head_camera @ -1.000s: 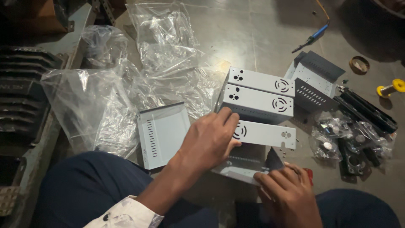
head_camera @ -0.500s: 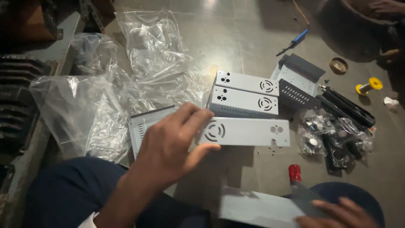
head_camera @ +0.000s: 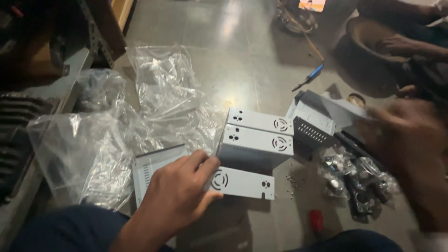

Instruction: The person uses a red-handled screwdriver to fasten screws into several stacked white metal electronic enclosures. After securing the units, the person separates them and handles a black metal component.

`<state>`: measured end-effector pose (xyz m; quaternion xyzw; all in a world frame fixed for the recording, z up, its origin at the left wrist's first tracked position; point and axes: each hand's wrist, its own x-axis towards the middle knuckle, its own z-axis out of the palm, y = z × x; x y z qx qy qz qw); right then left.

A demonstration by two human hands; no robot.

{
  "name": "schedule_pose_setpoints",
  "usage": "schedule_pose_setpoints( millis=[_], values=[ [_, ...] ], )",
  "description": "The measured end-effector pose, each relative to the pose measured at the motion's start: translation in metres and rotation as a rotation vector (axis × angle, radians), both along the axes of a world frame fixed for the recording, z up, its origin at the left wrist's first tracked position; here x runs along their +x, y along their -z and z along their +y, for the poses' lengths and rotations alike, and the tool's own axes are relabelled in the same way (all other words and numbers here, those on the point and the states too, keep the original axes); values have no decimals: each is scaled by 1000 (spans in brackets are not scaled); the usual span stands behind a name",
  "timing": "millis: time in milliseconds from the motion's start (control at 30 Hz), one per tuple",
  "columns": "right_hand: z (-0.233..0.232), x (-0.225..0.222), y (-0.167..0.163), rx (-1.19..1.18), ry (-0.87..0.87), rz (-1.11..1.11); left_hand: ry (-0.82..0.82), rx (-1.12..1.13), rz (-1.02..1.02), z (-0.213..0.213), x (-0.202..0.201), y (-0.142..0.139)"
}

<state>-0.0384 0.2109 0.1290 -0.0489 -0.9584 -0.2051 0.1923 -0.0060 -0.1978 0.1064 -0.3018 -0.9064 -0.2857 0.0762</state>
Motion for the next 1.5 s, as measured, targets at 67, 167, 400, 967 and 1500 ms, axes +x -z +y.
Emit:
schedule_pose_setpoints(
  millis=[67, 167, 400, 967, 1500],
  values=[
    [-4, -48, 15, 8, -346, 78, 2, 33, -22, 1, -3, -1],
    [-8, -105, 50, 63, -317, -64, -1, 38, -50, -2, -13, 1],
    [-25, -146, 100, 59, -282, -159, -8, 74, -75, -10, -27, 15],
    [-69, -89, 66, -415, -474, 79, 32, 121, 91, -18, -23, 28],
    [-195, 82, 86, -703, -322, -180, 68, 267, -204, -42, 4, 5]
  ],
)
